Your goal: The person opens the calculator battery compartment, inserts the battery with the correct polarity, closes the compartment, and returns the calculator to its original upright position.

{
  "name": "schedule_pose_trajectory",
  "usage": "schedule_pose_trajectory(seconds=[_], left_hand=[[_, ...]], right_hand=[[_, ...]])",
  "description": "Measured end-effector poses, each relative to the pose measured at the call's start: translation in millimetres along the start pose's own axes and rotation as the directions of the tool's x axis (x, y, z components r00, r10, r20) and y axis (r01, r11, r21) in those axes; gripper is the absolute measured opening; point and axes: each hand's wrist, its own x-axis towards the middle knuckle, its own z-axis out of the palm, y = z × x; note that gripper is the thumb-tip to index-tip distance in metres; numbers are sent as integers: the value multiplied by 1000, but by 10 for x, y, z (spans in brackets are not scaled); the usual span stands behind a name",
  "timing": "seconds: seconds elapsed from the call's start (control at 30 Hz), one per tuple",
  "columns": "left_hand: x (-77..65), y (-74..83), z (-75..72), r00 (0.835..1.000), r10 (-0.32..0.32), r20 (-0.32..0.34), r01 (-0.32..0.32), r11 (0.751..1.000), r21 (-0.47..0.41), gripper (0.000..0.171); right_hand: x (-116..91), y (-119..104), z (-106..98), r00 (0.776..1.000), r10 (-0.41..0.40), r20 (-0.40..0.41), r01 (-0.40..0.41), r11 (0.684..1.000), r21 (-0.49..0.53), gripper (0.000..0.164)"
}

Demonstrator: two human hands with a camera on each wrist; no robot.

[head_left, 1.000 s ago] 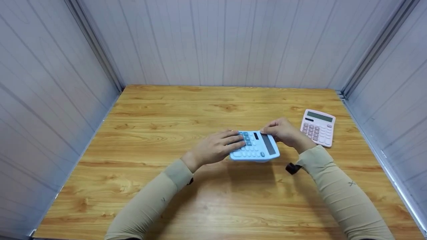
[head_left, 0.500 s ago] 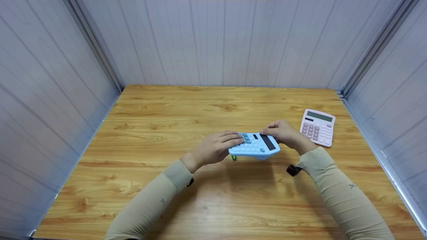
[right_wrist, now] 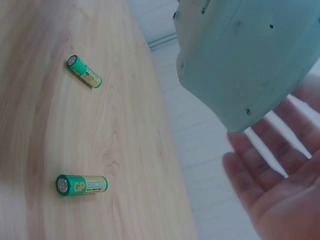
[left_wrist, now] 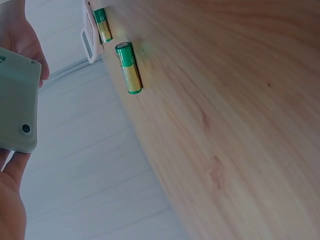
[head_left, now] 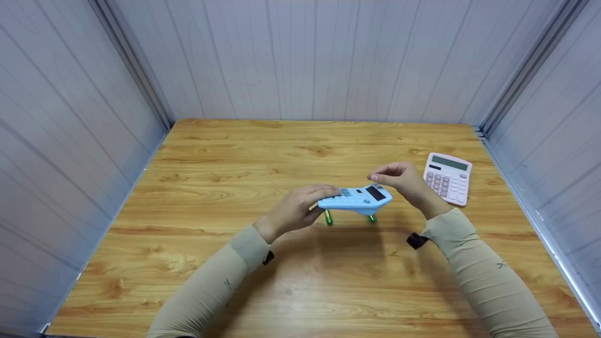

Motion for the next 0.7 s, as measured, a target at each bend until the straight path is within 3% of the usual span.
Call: schedule_pose_trajectory(seconds=[0.27, 0.5, 0.7], left_hand=[[5, 6, -7, 993, -108, -46, 98, 980, -175, 31], [3, 27, -25, 964, -266, -4, 249, 907, -339, 32], [-9, 42, -32, 940, -340, 9, 312, 851, -423, 33]], right_hand=[[-26, 0, -24, 981, -159, 111, 146, 983, 112, 24], [-56, -5, -32, 960, -218, 174, 181, 962, 202, 29], [-60, -4, -44, 949, -248, 196, 194, 946, 259, 29]])
